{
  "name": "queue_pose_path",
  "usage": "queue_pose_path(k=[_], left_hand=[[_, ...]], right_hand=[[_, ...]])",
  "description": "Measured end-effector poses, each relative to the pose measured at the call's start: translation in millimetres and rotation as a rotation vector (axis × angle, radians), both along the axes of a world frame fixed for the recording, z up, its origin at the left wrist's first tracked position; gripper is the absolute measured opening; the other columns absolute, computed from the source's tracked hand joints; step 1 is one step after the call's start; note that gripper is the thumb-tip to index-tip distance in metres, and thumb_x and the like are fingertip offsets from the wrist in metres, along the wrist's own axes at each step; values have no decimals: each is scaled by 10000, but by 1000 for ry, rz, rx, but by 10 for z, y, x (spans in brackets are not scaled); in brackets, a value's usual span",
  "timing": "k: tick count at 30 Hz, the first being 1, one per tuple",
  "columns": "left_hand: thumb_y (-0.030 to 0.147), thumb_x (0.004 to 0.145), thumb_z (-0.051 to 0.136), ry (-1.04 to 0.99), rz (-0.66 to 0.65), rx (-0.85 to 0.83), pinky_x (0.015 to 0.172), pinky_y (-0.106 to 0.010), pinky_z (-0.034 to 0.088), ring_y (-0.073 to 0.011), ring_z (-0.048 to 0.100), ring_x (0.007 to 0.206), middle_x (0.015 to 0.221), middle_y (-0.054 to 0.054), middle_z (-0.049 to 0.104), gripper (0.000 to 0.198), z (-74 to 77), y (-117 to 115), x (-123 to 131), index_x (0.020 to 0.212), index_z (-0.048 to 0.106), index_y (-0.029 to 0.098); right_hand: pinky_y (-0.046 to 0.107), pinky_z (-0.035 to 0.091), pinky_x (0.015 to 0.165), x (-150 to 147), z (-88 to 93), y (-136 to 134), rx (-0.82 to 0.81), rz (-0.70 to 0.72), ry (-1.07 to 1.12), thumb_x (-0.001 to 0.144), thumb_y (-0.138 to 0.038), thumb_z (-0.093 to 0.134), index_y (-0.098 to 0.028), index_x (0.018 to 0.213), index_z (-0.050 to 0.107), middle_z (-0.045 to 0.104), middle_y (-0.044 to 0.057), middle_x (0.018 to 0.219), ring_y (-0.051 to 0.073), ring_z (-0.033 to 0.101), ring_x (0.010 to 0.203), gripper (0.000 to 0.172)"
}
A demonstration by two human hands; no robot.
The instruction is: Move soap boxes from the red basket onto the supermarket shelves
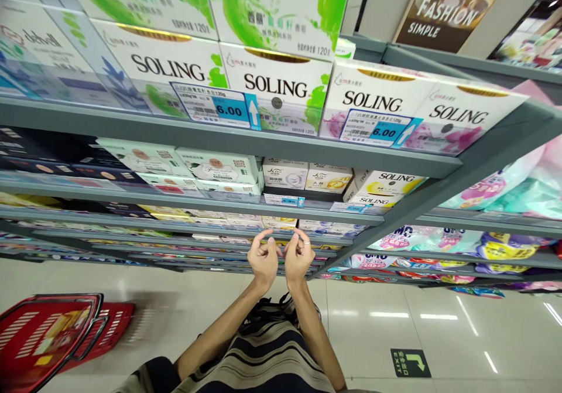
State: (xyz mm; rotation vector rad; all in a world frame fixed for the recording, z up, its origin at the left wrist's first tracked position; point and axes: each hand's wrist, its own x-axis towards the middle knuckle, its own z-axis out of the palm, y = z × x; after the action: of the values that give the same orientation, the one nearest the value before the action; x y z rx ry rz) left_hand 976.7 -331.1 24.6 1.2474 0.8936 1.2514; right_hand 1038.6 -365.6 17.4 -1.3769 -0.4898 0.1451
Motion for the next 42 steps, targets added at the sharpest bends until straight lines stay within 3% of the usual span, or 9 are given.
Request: queue_pose_path(k=[3,7,13,24,31,42], left_hand=[[476,923,628,5,48,21,450,-183,395,-85,474,365,426,82,548,352,-10,26,-43,1084,647,163],[450,952,601,38,93,6,474,-188,405,-81,444,384,421,90,529,465,23,108,-143,1300,621,141],[505,928,611,70,9,1,437,-191,348,-72,387,376,413,96,473,593,9,101,-166,1373,630,112],[450,951,590,61,-76,0,518,-204,476,-96,517,407,462,73,601,705,6,16,-96,1533,422,89],[478,944,598,-16,-84,-85,542,-221,520,-124,594,418,488,38,651,628,73,49,-77,1443,480,117],[491,945,589,18,-90,-57,536,-220,523,-124,587,417,478,38,641,570,63,115,-126,1376,543,120]], right_hand=[[195,428,437,-3,-3,-26,7,-61,-34,987,-409,584,-142,1138,642,590,-65,520,89,507,410,312],[197,415,429,10,-13,-39,-32,-39,-55,979,-405,599,-147,1160,651,583,-70,525,87,496,404,319],[212,437,451,17,-31,-4,-65,-21,-100,988,-421,574,-130,1192,668,582,-63,524,96,526,425,368],[231,485,511,11,-21,1,-55,-33,-122,983,-401,580,-120,1192,681,580,-59,536,108,565,473,366],[211,457,476,6,-33,-10,-57,-14,-80,983,-427,572,-123,1252,643,596,-61,539,98,538,450,412],[209,434,446,-6,-18,-13,-66,1,-4,993,-467,545,-121,1273,620,585,-63,530,99,522,424,451]])
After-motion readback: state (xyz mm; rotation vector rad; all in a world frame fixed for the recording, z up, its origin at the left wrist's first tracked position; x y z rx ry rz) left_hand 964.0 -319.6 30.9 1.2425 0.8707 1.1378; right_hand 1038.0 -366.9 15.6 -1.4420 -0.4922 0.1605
